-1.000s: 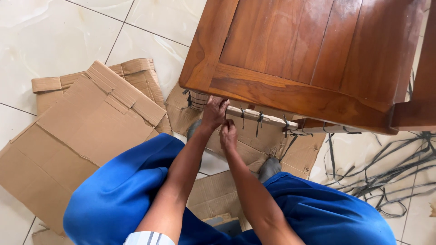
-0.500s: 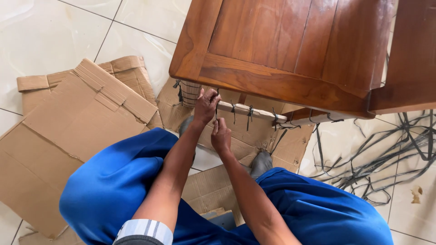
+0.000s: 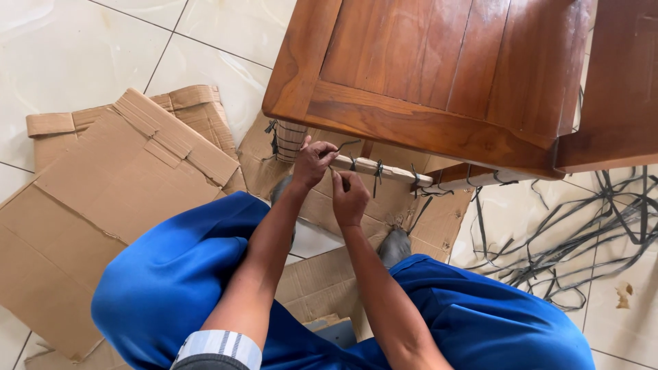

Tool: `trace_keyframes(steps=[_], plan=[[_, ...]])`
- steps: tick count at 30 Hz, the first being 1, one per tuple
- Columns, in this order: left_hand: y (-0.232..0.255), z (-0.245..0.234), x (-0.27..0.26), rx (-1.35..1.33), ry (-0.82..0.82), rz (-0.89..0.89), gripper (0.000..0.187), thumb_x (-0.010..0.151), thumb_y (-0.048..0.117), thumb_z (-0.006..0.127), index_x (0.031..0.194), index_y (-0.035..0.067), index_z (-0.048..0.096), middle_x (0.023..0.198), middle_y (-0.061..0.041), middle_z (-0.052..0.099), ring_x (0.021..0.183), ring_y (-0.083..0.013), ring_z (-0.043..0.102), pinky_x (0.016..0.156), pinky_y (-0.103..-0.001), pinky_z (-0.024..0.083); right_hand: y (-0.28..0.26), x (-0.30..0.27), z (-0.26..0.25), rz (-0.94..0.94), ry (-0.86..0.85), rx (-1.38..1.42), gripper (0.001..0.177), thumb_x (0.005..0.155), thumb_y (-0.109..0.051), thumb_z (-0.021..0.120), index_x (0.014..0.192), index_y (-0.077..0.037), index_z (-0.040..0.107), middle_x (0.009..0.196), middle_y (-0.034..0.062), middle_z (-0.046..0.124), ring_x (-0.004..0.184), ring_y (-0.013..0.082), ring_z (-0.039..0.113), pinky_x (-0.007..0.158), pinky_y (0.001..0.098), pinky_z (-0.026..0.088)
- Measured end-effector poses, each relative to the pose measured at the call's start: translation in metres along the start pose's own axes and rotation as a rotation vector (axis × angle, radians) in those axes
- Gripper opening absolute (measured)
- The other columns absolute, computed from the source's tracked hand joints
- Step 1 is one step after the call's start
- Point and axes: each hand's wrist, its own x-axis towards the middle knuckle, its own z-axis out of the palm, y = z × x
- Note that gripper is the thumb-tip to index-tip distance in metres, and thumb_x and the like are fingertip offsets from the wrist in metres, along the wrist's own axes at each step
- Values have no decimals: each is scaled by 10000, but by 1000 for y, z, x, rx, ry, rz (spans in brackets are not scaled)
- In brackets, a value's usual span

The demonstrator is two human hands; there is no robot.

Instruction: Wrapping cardboard around the legs of a wooden chair and securing them with plastic ties.

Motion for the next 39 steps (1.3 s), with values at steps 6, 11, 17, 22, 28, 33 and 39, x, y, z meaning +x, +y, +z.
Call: trace_keyframes(steps=[6,11,17,22,28,33,39], plan=[[-5,-7,-2,33,-46,15,76,913,244,767,989,241,769,952,-10,765,1036,-222,722,1269,-543,162,-9,17,17,347,-14,488,177,886,-197,826,946,-46,755,708,95,738,636,126,699,659,272,570],[-9,-8,-1,34,-75,3,98,916,226,731,1004,249,765,962,-3,758,1053,-218,718,1268,-520,178,-14,31,17,471,-65,846,170,927,-97,776,1069,-13,738,844,56,751,762,100,756,706,180,597],[-5,-12,-1,56,-67,10,90,880,195,736,963,226,752,945,-28,745,1046,-231,715,1268,-507,196,-20,51,6,-74,-77,135,116,939,-254,800,984,-147,799,1038,76,782,902,251,754,725,349,579],[7,-15,-1,52,-76,-5,72,905,238,730,967,270,745,898,12,747,1009,-200,726,1271,-492,209,-18,65,1,-172,-156,-59,60,1001,-225,679,990,-167,691,827,122,719,795,359,726,702,443,565],[6,-16,-3,37,-65,0,73,934,244,718,1005,257,732,955,14,761,1042,-214,723,1256,-496,230,18,63,17,-78,-155,-112,71,974,-316,709,966,-250,684,725,33,715,750,279,741,698,384,558],[-20,-5,2,15,-45,38,51,951,230,710,998,245,723,1040,31,760,1113,-202,695,1239,-497,229,18,66,22,196,-153,-43,250,907,-328,764,1080,-179,664,824,130,761,869,392,738,834,521,542],[-35,2,6,5,-20,97,47,948,194,722,988,219,717,1098,25,749,1173,-208,661,1230,-505,222,22,60,21,119,-170,-51,124,949,-294,753,950,-172,730,713,69,742,733,307,754,736,454,555]])
